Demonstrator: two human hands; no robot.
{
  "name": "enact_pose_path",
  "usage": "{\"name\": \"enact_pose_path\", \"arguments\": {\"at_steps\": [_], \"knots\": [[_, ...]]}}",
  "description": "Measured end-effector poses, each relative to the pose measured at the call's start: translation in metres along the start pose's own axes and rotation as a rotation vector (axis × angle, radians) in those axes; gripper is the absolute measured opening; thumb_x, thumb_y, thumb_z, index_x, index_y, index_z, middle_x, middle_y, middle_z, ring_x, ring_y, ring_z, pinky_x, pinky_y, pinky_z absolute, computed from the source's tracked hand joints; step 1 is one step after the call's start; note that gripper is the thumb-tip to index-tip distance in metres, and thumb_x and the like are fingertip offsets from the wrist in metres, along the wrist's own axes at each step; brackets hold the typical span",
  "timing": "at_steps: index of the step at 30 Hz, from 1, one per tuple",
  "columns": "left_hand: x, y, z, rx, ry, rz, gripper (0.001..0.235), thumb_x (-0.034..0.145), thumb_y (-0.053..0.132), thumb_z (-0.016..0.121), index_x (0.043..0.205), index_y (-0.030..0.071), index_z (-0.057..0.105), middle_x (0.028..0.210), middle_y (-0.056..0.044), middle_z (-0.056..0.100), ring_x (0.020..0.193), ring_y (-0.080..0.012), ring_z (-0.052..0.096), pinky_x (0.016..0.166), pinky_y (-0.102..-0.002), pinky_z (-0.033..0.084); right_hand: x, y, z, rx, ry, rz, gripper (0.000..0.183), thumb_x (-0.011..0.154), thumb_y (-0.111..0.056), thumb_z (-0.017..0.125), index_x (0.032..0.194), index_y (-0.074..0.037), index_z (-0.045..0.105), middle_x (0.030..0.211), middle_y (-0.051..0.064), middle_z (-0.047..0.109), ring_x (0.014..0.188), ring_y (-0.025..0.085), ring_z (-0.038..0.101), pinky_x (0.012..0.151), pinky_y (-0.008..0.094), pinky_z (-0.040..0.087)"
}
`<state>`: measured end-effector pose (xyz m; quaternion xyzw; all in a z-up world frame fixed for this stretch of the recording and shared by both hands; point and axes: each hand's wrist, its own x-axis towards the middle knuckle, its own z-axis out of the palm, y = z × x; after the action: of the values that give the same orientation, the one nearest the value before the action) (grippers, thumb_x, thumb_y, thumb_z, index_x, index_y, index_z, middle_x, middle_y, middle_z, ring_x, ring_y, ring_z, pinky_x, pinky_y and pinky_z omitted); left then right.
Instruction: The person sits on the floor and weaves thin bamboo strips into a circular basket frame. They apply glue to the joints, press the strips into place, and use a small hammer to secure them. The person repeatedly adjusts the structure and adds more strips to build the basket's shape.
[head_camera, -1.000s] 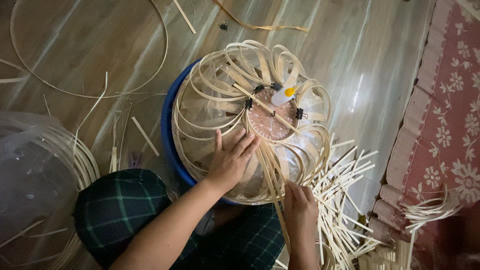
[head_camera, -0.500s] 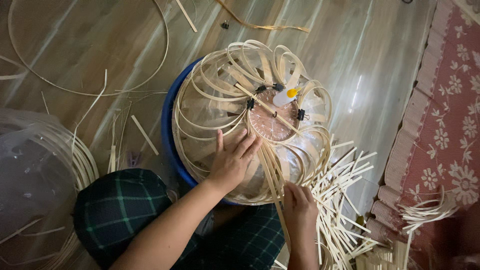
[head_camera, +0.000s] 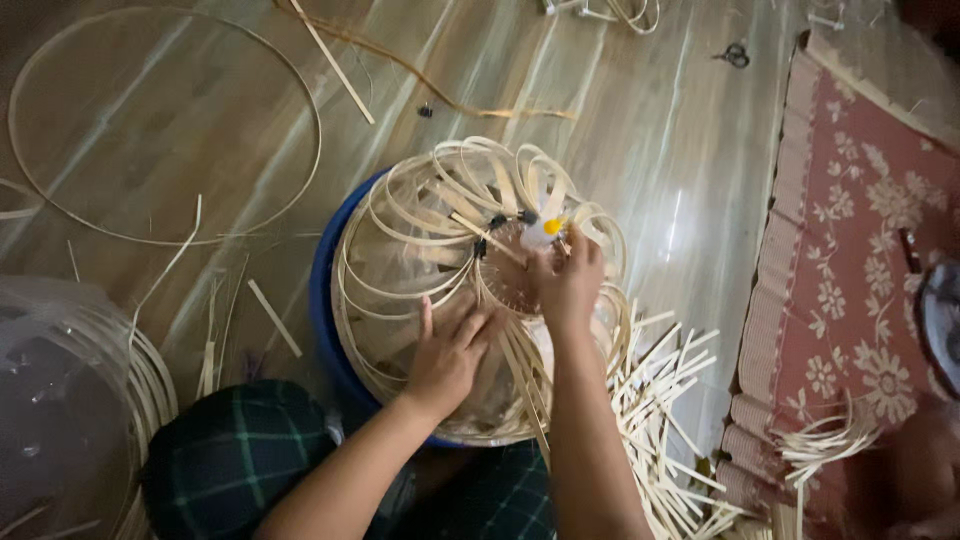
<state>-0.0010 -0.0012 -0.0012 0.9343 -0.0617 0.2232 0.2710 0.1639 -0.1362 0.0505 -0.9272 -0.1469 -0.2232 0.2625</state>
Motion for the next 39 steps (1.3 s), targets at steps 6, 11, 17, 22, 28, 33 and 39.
{"name": "enact_pose_path", "arguments": {"at_steps": [6,11,17,22,28,33,39], "knots": [[0.004,-0.001,0.003,0.068,-0.051,-0.004,0.054,0.097,0.016,0.052,0.151,0.024,0.051,0.144,-0.003,0.049,0.144,-0.0291,0.038,0.116,-0.077,0.016,0.012,-0.002,0.008,0.036,0.045,0.153,0.031,0.091,-0.023,0.08,0.112,-0.003,0.069,0.11,0.016,0.068,0.102,0.031,0.065,0.088,0.044,0.053],[-0.001,-0.001,0.0,-0.098,-0.108,-0.042,0.054,0.098,0.023,0.052,0.151,0.016,0.046,0.15,-0.006,0.045,0.146,-0.032,0.034,0.114,-0.077,0.012,-0.034,0.003,-0.061,0.463,-0.291,0.646,0.029,0.103,-0.024,0.062,0.114,0.003,0.066,0.105,0.022,0.071,0.092,0.026,0.069,0.079,0.037,0.055],[0.001,0.0,0.003,0.015,-0.055,-0.026,0.056,0.099,0.021,0.052,0.155,0.018,0.047,0.153,-0.005,0.048,0.149,-0.0279,0.035,0.118,-0.076,0.012,-0.093,-0.029,-0.099,0.38,-0.412,0.568,0.047,0.089,-0.014,0.069,0.133,-0.001,0.06,0.115,0.013,0.07,0.095,0.022,0.072,0.08,0.036,0.06],[0.002,0.003,-0.005,-0.085,-0.096,-0.059,0.055,0.095,0.026,0.055,0.149,0.014,0.051,0.152,-0.008,0.048,0.145,-0.0311,0.038,0.114,-0.078,0.013,-0.105,-0.053,-0.107,0.4,-0.334,0.427,0.049,0.09,-0.015,0.069,0.137,-0.005,0.061,0.119,0.014,0.072,0.104,0.023,0.073,0.088,0.033,0.058],[0.007,0.005,-0.006,-0.09,-0.059,-0.054,0.06,0.092,0.039,0.06,0.145,0.01,0.053,0.148,-0.012,0.048,0.142,-0.0312,0.038,0.11,-0.08,0.014,-0.095,-0.062,-0.102,0.224,-0.21,0.172,0.045,0.084,-0.014,0.08,0.126,-0.003,0.068,0.118,0.015,0.072,0.103,0.026,0.071,0.086,0.037,0.055],[0.001,0.002,0.002,0.037,-0.058,-0.025,0.056,0.096,0.026,0.055,0.15,0.014,0.051,0.153,-0.007,0.049,0.147,-0.0283,0.038,0.114,-0.077,0.017,-0.085,-0.069,-0.093,0.102,-0.17,0.101,0.042,0.08,-0.02,0.086,0.116,-0.004,0.072,0.106,0.015,0.074,0.094,0.027,0.072,0.081,0.035,0.056],[-0.002,0.001,0.007,0.004,-0.057,-0.023,0.055,0.097,0.027,0.054,0.15,0.013,0.049,0.152,-0.009,0.049,0.148,-0.0303,0.036,0.114,-0.078,0.015,-0.08,-0.072,-0.085,0.058,-0.175,0.144,0.038,0.081,-0.025,0.085,0.11,-0.005,0.072,0.091,0.016,0.075,0.072,0.025,0.07,0.062,0.035,0.054]]}}
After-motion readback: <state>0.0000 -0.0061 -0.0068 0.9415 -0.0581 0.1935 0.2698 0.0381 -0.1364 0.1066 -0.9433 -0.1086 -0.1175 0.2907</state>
